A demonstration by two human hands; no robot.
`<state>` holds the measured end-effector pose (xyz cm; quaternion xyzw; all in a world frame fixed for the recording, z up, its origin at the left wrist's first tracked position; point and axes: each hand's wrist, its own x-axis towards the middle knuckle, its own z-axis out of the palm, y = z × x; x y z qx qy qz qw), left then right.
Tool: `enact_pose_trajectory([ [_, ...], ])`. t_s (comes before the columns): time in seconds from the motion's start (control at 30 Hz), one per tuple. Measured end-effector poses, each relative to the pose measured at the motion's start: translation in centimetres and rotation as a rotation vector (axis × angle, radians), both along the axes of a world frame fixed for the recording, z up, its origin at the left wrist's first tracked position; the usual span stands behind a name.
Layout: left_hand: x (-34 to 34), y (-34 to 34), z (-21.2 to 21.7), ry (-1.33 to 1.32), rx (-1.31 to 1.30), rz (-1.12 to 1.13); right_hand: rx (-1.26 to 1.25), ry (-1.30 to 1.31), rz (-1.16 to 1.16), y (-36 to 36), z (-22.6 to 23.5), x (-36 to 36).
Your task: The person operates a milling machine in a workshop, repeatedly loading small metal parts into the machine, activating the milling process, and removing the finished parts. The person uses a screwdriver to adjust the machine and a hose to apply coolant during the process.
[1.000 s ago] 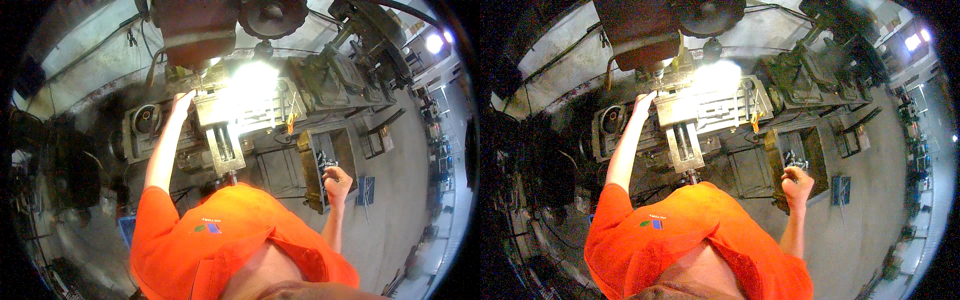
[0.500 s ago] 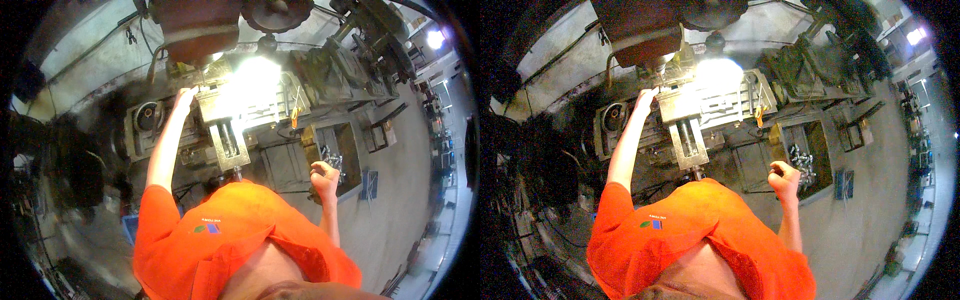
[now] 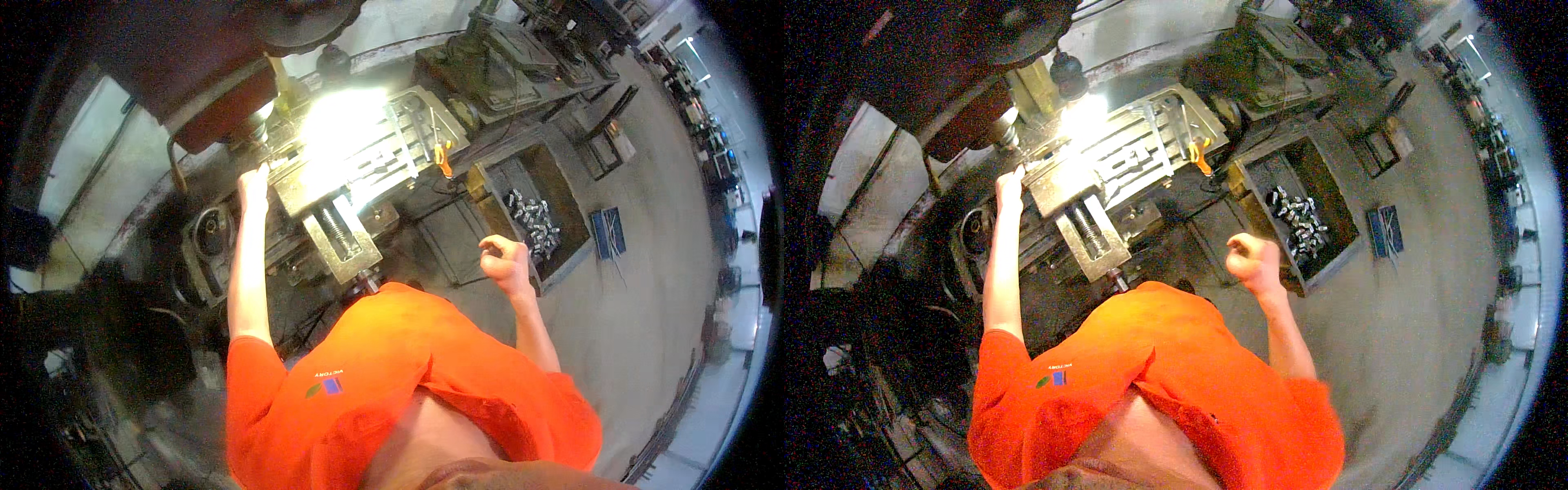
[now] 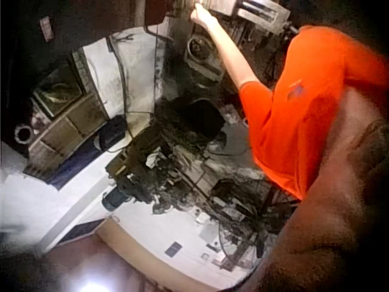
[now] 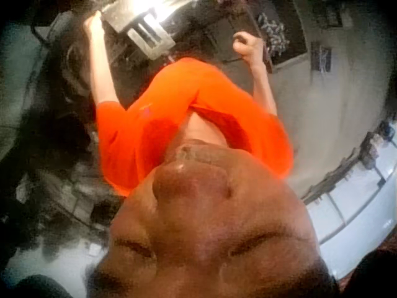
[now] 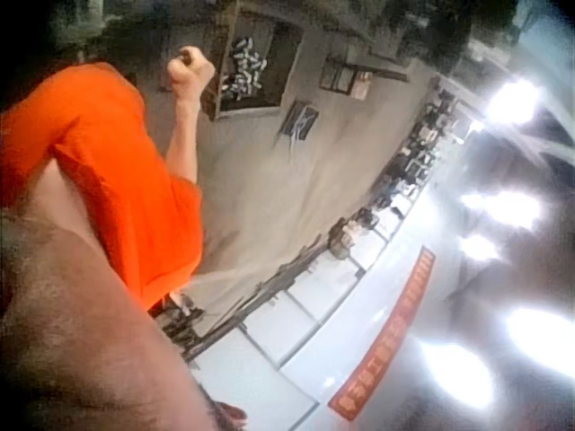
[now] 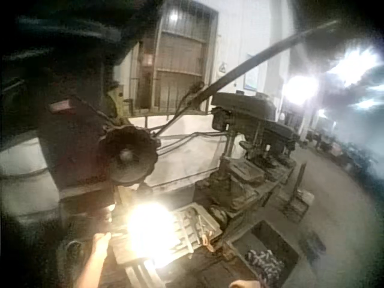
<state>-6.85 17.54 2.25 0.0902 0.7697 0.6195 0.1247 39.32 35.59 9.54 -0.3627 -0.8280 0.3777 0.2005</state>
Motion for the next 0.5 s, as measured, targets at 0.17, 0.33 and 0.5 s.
enact_pose_trajectory([
  [0.17,-1.4,-0.7,-2.3,0.051,0.110,0.013,0.013,-0.068,-0.005,-0.1,0.1,-0.2],
  [0.33,-0.4,-0.4,-0.7,-0.024,0.026,-0.023,0.034,-0.060,-0.039,0.1,-1.7,0.6],
  [0.5,-0.4,-0.5,-0.1,-0.024,-0.015,-0.015,0.140,-0.087,0.000,0.2,-2.6,0.9],
])
